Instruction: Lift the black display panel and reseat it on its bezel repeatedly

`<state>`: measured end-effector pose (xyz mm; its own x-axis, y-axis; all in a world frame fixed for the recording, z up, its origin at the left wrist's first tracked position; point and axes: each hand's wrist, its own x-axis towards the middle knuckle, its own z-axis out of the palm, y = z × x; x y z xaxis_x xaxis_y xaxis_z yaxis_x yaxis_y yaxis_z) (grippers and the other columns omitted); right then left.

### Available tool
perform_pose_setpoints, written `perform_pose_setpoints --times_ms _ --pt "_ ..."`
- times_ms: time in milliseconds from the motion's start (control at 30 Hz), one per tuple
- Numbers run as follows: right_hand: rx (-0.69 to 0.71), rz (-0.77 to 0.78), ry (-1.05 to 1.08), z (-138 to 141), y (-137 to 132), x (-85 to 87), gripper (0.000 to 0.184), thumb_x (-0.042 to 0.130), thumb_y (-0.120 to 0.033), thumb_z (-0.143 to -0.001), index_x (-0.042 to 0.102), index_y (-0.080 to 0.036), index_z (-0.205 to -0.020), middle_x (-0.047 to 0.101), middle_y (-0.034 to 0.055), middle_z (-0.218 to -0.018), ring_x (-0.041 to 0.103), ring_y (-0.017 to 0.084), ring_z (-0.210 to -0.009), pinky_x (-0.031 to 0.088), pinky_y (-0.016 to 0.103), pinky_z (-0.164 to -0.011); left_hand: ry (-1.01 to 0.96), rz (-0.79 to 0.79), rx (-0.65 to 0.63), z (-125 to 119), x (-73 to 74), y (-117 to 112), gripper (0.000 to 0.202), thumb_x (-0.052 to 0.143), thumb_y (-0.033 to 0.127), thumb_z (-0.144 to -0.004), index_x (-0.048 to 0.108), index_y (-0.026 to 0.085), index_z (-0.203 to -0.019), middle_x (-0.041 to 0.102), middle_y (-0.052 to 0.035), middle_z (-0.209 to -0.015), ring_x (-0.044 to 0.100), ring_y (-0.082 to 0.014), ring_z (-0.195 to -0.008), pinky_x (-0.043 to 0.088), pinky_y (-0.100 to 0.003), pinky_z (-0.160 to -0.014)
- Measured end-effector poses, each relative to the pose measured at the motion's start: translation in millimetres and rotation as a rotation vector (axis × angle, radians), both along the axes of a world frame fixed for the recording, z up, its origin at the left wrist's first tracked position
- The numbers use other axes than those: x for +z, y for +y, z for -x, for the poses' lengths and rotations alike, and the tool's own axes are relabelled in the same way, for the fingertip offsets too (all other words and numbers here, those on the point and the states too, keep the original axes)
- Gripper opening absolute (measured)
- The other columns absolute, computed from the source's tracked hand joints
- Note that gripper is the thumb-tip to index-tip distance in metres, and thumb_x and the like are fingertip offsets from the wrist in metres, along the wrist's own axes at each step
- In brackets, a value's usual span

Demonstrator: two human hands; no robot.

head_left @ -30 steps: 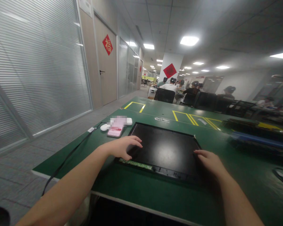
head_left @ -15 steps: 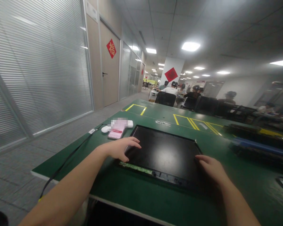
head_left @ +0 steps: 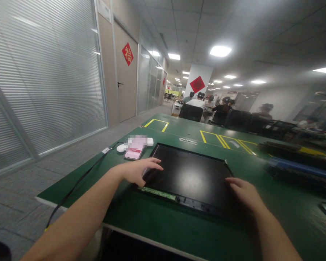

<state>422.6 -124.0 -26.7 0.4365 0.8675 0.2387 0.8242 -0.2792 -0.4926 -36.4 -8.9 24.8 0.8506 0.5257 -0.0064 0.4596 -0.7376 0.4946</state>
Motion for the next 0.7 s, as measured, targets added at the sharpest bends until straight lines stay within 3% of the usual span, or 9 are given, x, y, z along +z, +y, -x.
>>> perform_pose_setpoints --times_ms 133,367,700 --pt "0.042 0.026 0.018 -1.7 0.2 -1.2 0.033 0.053 -0.03 -0.071 0.078 -0.025 -0.091 0.075 0.0022 -0.1 0.066 0.023 -0.1 0.048 0.031 -0.09 0.015 0.006 -0.006 -0.3 2.8 -0.8 0.085 0.068 0.003 -0.055 0.054 0.027 -0.135 0.029 -0.0074 -0.157 0.033 -0.0318 -0.141 0.032 -0.039 -0.113" --pt "0.037 0.044 0.02 -0.3 -0.3 -0.7 0.032 0.052 -0.029 -0.072 0.079 -0.026 -0.09 0.074 0.0018 -0.101 0.066 0.023 -0.101 0.047 0.03 -0.091 0.022 0.012 0.021 -1.4 4.6 -3.5 0.081 0.068 0.003 -0.055 0.057 0.028 -0.132 0.03 -0.0058 -0.157 0.035 -0.0318 -0.14 0.039 -0.036 -0.108" --pt "0.016 0.078 0.039 3.1 0.0 1.9 0.034 0.051 -0.028 -0.074 0.078 -0.025 -0.093 0.074 0.0024 -0.105 0.063 0.023 -0.106 0.044 0.032 -0.096 0.029 0.031 0.04 -2.2 4.7 -4.3 0.078 0.066 0.003 -0.054 0.06 0.027 -0.128 0.032 -0.0065 -0.156 0.035 -0.0314 -0.14 0.034 -0.038 -0.111"
